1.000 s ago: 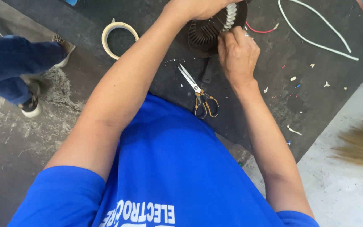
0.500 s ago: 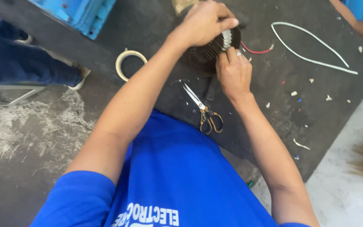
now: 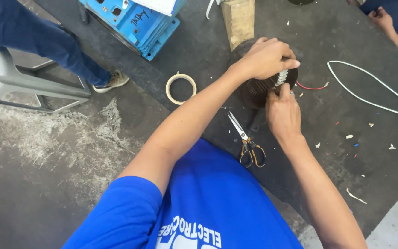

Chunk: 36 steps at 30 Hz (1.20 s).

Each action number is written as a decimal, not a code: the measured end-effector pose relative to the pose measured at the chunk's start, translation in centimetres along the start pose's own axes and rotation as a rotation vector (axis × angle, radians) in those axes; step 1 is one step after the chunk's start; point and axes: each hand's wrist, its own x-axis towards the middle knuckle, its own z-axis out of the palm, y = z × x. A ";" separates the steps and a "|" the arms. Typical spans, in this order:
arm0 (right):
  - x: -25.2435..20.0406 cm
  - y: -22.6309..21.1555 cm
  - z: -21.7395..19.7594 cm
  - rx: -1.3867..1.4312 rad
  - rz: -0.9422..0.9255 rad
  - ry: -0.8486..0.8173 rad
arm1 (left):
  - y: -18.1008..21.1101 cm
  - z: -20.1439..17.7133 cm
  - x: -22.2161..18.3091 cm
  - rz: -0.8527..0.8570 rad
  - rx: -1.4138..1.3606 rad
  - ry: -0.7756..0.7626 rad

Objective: Folding small white insulation strips and inserting them into the slots of an electric motor stator during a repair or assembly process.

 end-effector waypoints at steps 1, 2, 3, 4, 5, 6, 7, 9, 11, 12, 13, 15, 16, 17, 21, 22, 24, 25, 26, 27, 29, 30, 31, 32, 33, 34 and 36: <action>-0.1 0.1 0.4 0.000 0.004 0.004 | -0.1 0.1 -0.2 0.004 0.004 -0.002; -0.1 0.2 0.7 -0.030 -0.009 0.032 | -0.1 0.1 -0.3 -0.006 0.011 -0.003; -0.1 0.4 1.1 -0.061 -0.022 0.060 | -0.2 0.2 -0.4 -0.017 0.019 -0.004; 0.2 0.4 1.5 -0.061 -0.018 0.064 | -0.3 0.2 -0.3 -0.013 0.022 -0.005; 0.4 0.5 2.0 -0.085 -0.056 0.102 | -0.5 0.3 -0.3 -0.006 0.031 0.005; 0.4 0.5 2.4 -0.110 -0.092 0.136 | -0.6 0.6 -0.3 0.003 0.037 0.013; 0.7 0.1 1.9 -0.111 -0.085 0.136 | -1.0 0.3 -0.3 0.007 0.037 0.008; 0.7 -0.2 0.7 -0.020 -0.037 0.126 | -1.3 0.5 0.1 0.032 0.048 0.042; 0.6 -0.4 -1.3 -0.025 -0.026 0.104 | -1.7 0.1 0.0 0.044 0.034 0.047; 0.6 -0.5 -2.3 -0.019 -0.027 0.089 | -1.9 -0.1 -0.1 0.044 0.030 0.058; 0.2 -0.6 -3.4 -0.031 -0.016 0.079 | -1.8 -0.3 -0.3 0.054 0.016 0.051; -0.1 -1.0 -5.3 -0.119 -0.033 0.116 | -2.2 -1.0 -0.9 0.082 -0.029 0.088; -0.3 -0.9 -4.9 -0.126 -0.027 0.107 | -2.1 -1.0 -0.9 0.085 -0.040 0.083; -0.6 -0.9 -4.5 -0.112 -0.048 0.150 | -2.0 -1.0 -0.9 0.077 -0.034 0.077; -0.7 -0.6 -2.1 -0.089 -0.059 0.201 | -1.4 -1.2 -0.9 0.078 -0.009 0.048; -0.6 -0.5 -1.6 -0.088 -0.059 0.197 | -1.1 -1.1 -1.1 0.076 -0.012 0.046; -0.5 -0.3 -0.6 -0.096 -0.105 0.307 | -0.8 -0.9 -1.5 0.085 -0.019 0.053; -0.4 -0.4 -0.3 -0.093 -0.106 0.303 | -0.9 -0.8 -1.5 0.080 -0.020 0.051; -0.4 -0.4 -0.1 -0.082 -0.115 0.304 | -0.9 -0.8 -1.4 0.095 -0.009 0.062; -0.3 -0.5 0.2 -0.071 -0.124 0.304 | -0.9 -0.7 -1.4 0.109 0.002 0.074; 0.3 -0.5 0.5 -0.074 -0.119 0.316 | -0.9 -0.7 -1.3 0.106 -0.007 0.077; 0.6 -0.5 0.7 -0.077 -0.117 0.331 | -0.9 -0.7 -1.2 0.103 -0.014 0.083; 0.4 -0.5 -0.1 -0.078 -0.117 0.329 | -1.1 -0.6 -0.9 0.103 -0.016 0.083; 0.3 -0.6 -0.8 -0.053 -0.092 0.277 | -1.3 -0.4 -0.8 0.107 -0.011 0.073; 0.1 -0.7 -1.5 -0.029 -0.066 0.224 | -1.6 -0.3 -0.6 0.111 -0.006 0.064; -0.3 -0.9 -2.6 -0.028 -0.070 0.222 | -1.6 -0.3 -0.6 0.107 -0.007 0.066; -1.2 -1.4 -4.8 -0.031 -0.009 0.168 | -1.6 -0.4 -1.0 0.132 -0.010 0.066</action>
